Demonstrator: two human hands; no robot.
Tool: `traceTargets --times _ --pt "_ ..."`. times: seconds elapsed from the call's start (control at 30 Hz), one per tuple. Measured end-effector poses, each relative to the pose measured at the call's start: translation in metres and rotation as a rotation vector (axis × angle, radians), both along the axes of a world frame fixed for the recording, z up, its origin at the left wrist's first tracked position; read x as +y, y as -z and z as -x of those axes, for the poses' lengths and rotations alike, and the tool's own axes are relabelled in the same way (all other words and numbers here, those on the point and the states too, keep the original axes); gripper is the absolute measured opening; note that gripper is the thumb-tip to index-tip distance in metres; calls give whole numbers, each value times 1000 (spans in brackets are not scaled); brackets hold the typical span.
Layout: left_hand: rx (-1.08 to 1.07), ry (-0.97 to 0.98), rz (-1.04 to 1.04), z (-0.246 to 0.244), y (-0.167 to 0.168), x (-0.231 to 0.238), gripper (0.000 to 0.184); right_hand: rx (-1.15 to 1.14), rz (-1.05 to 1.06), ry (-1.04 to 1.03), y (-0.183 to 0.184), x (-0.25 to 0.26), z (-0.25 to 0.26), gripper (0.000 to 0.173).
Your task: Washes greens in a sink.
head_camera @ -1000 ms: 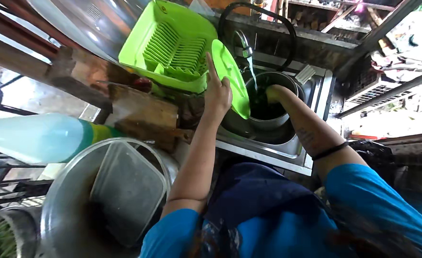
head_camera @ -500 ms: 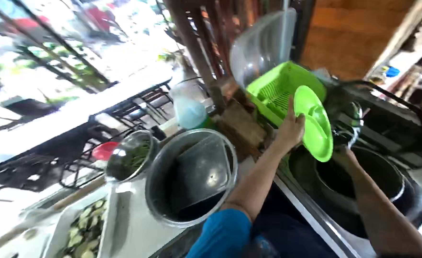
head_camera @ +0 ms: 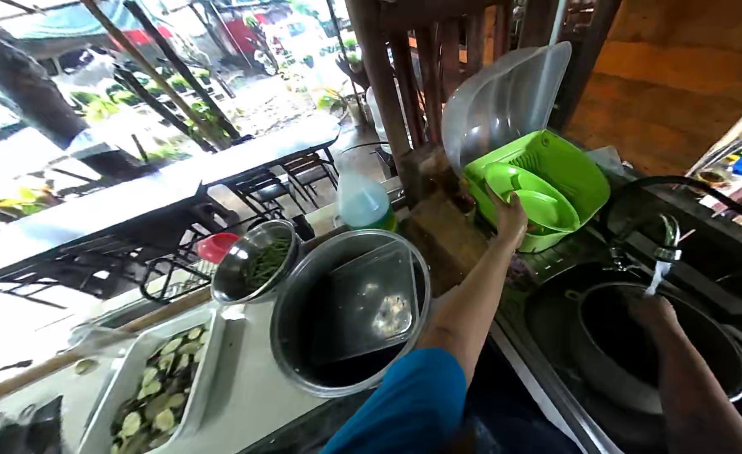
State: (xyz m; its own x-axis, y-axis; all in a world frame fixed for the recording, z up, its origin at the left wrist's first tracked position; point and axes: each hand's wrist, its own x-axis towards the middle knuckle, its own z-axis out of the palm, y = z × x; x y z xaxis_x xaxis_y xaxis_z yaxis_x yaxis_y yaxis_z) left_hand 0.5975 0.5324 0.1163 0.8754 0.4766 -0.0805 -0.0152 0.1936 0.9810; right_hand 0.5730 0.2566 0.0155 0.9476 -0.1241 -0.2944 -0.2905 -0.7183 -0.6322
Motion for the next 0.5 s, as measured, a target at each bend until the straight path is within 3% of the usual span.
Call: traceTargets --times 0.3,0.43,0.5 --pt "70 -2 -179 -30 20 -2 99 -19 22 80 -2 -4 -4 56" --pt "162 -47 -256 -29 14 6 101 -21 -28 8 2 -4 -2 34" --pt "186 -29 -403 -25 -1 8 98 -37 -61 -9 3 -3 -1 28"
